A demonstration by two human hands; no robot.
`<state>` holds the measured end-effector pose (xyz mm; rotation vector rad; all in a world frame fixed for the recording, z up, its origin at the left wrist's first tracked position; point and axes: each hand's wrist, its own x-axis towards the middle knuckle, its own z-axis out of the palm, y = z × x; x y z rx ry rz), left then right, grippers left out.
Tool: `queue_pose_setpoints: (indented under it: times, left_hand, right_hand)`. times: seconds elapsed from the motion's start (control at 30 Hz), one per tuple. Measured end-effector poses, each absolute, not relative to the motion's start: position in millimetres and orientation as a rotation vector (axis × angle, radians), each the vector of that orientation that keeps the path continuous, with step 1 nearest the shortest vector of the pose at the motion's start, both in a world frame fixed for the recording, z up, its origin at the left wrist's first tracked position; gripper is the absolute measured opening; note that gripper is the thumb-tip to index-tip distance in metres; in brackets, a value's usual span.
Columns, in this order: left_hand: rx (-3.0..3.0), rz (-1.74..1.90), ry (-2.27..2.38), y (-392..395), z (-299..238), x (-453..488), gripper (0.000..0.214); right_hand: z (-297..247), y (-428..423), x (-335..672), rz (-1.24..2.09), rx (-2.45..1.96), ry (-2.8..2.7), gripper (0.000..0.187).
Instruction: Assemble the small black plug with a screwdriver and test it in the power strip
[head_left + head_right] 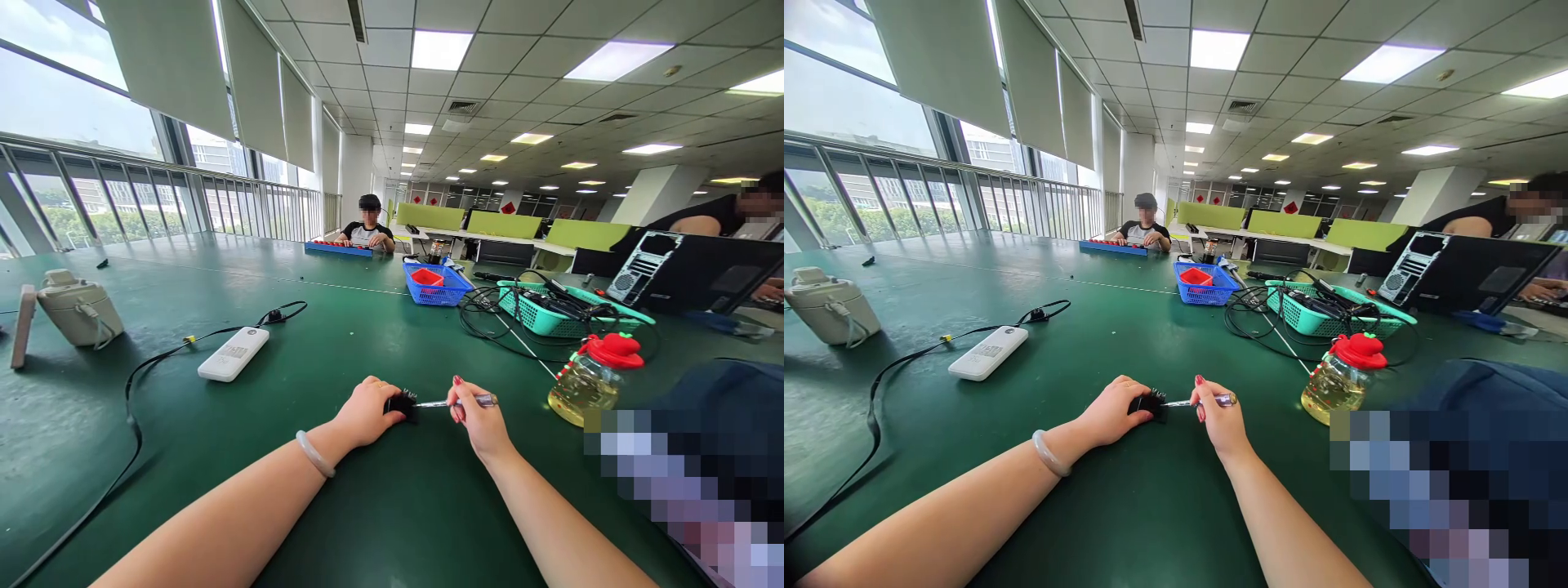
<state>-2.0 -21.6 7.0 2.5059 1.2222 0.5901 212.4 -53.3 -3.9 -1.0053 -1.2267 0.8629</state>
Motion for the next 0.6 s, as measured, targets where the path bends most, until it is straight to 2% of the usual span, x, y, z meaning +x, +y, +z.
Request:
queue_pose_setpoints:
  times: [0.37, 0.6]
  left_hand:
    - [2.533, 0.600, 1.193, -19, 3, -3, 0.031]
    - [2.517, 0.576, 1.201, -20, 5, -2, 0.032]
  right_hand:
    - [15, -77, 196, 0.645, -1.037, -1.614, 0.048]
    - [11, -71, 200, 0.663, -1.079, -1.447, 0.048]
